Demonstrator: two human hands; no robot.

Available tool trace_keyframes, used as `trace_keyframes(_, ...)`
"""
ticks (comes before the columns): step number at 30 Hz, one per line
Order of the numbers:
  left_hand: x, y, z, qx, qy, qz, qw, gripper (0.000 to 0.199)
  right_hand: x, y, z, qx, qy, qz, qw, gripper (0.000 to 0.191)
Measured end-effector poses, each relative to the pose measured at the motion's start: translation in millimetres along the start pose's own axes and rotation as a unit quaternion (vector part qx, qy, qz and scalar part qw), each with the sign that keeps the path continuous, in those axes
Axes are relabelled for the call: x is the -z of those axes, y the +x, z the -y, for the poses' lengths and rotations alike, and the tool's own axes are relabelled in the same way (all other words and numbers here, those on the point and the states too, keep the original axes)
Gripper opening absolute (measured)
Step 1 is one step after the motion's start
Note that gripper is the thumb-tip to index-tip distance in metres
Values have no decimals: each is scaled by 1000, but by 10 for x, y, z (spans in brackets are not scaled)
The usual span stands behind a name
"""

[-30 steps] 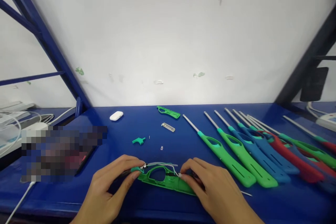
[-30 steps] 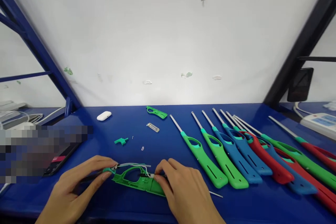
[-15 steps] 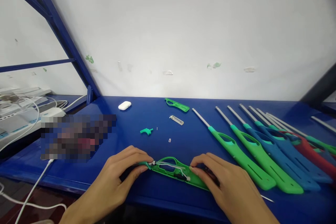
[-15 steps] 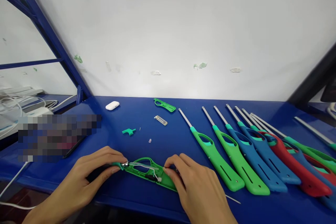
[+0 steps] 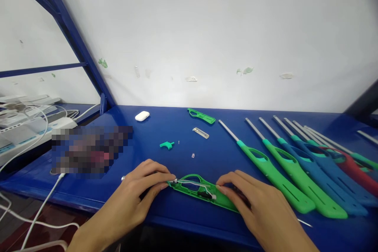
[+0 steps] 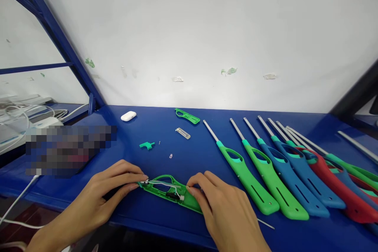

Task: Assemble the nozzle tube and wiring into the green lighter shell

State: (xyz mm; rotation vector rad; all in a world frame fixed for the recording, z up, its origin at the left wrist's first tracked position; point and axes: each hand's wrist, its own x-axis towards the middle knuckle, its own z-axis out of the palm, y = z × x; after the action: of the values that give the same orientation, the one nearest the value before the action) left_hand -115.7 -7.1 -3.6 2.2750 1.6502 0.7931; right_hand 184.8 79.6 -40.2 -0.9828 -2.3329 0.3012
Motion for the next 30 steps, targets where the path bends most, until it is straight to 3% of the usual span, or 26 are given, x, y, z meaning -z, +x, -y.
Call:
trace_keyframes(8, 14, -11, 15, 9, 12, -14, 1000, 32, 7, 7, 13, 8, -22, -9, 1000, 26)
trace_keyframes(16, -18, 9, 26, -3, -26, -99, 995, 24, 177, 118, 88, 5, -141, -136, 981, 41)
trace_keyframes(19, -34, 0, 28, -3, -34, -108, 994, 25, 369, 397, 46, -6, -170, -57, 984, 31)
trace_keyframes(23, -21, -21, 8, -9, -41, -118, 992, 24, 498, 1073, -45, -16, -218, 0, 976, 18)
trace_keyframes(27, -75, -21, -46, -45, -61, -103, 992, 24, 271, 1702, -155, -8, -243, 25, 970, 37)
trace_keyframes(28, -116, -11, -70, -70, -74, -97, 990, 25, 179, 1802, -183, -7, -249, 34, 968, 53)
trace_keyframes(29, -169, 3, -100, -104, -86, -79, 988, 27, 86, 1875, -209, -9, -248, 35, 968, 37)
trace_keyframes(30, -231, 23, -137, -142, -91, -62, 984, 30, 0, 1924, -234, -9, -253, 39, 967, 51)
